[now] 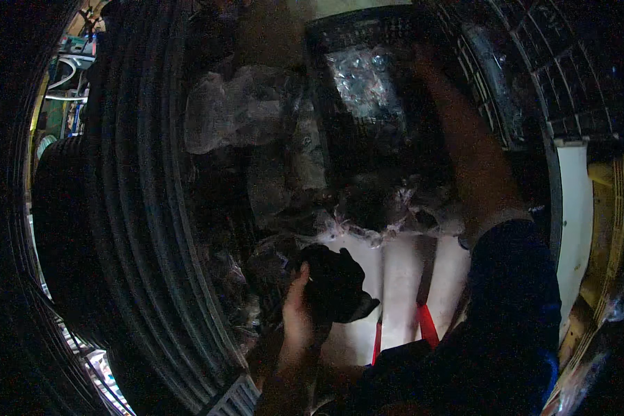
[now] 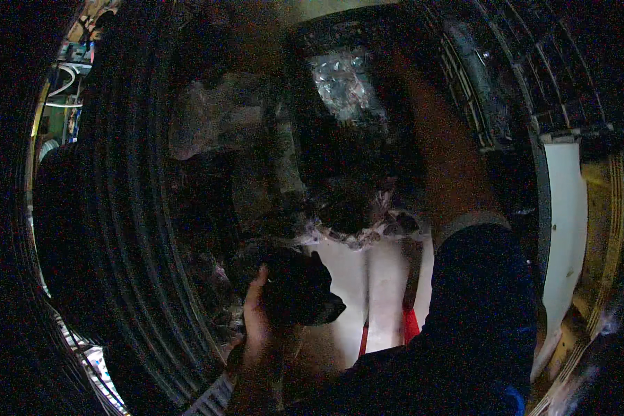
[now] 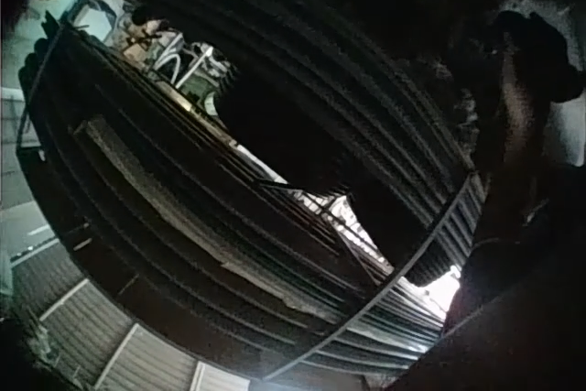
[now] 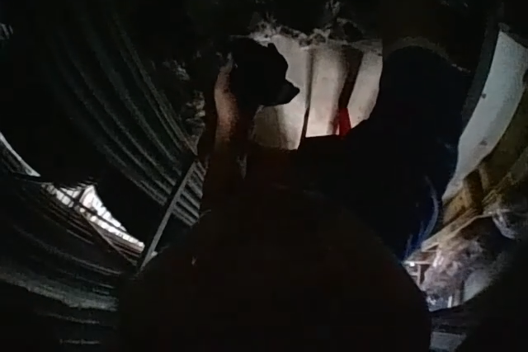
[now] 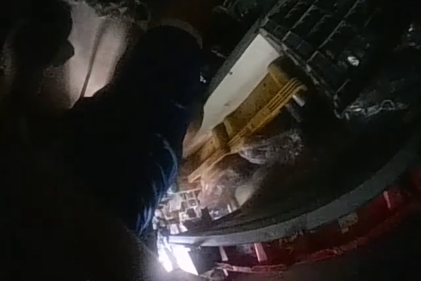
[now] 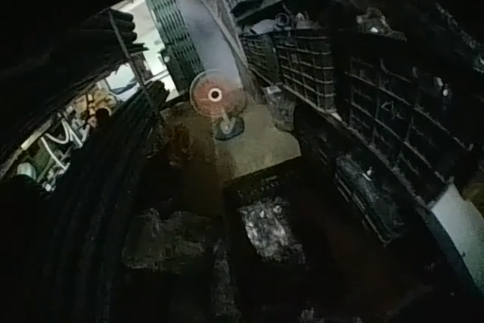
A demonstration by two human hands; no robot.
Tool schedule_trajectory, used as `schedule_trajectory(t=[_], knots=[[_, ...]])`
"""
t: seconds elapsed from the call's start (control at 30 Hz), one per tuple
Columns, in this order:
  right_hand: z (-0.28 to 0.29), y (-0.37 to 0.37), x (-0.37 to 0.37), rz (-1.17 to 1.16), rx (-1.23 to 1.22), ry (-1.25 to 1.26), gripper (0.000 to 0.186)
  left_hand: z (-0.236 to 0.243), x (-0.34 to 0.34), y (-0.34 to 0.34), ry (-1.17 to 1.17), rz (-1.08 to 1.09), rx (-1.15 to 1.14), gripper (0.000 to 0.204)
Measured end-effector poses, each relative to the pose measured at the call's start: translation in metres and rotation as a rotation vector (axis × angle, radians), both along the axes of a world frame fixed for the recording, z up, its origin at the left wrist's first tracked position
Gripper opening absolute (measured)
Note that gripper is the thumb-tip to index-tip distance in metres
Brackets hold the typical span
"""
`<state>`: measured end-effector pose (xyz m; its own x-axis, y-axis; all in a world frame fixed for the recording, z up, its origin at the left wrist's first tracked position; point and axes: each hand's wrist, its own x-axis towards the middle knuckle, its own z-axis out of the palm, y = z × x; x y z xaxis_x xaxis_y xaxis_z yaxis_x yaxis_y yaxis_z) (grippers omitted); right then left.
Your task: Sort various hardware components from bags into a storage bin.
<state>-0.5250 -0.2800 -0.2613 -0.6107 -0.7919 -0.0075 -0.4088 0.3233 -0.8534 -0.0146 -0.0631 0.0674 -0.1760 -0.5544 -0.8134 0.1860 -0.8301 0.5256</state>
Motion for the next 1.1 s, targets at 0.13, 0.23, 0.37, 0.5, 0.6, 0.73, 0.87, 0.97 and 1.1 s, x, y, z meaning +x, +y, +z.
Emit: schedule_trajectory(t=[0.13, 0.23, 0.37, 0.5, 0.6, 0.73, 0.87, 0.97, 1.1], knots=[[-0.014, 0.034, 0.009, 0.036, -0.038, -0.191, 0.085, -0.008, 0.008, 0.009, 0.118, 0.066, 0.021, 0.042], [-0.022, 0.044, 0.019, 0.036, -0.052, -0.292, 0.087, -0.009, 0.01, 0.01, 0.092, 0.023, -0.016, 0.041], [-0.027, 0.047, 0.017, 0.03, -0.069, -0.379, 0.089, -0.003, 0.002, 0.008, 0.036, -0.043, -0.098, 0.039], [-0.016, 0.054, 0.021, 0.051, -0.108, -0.49, 0.091, -0.002, -0.006, 0.007, 0.044, 0.008, -0.038, 0.036], [0.02, 0.071, 0.036, 0.114, -0.174, -0.6, 0.092, -0.012, -0.004, 0.006, 0.091, 0.018, -0.068, 0.036], [0.104, 0.11, 0.083, 0.023, -0.355, -0.645, 0.076, -0.029, -0.003, 0.001, 0.128, 0.062, -0.125, 0.043], [0.199, 0.138, 0.114, 0.131, -0.555, -0.826, 0.066, -0.028, -0.005, -0.018, 0.108, 0.098, -0.29, 0.056], [0.256, 0.169, 0.131, 0.191, -0.351, -1.034, 0.077, -0.01, 0.001, -0.027, -0.032, 0.023, -0.536, 0.061], [0.298, 0.235, 0.164, 0.475, -0.327, -0.328, 0.074, 0.01, 0.007, -0.024, -0.001, 0.049, -0.894, 0.051]])
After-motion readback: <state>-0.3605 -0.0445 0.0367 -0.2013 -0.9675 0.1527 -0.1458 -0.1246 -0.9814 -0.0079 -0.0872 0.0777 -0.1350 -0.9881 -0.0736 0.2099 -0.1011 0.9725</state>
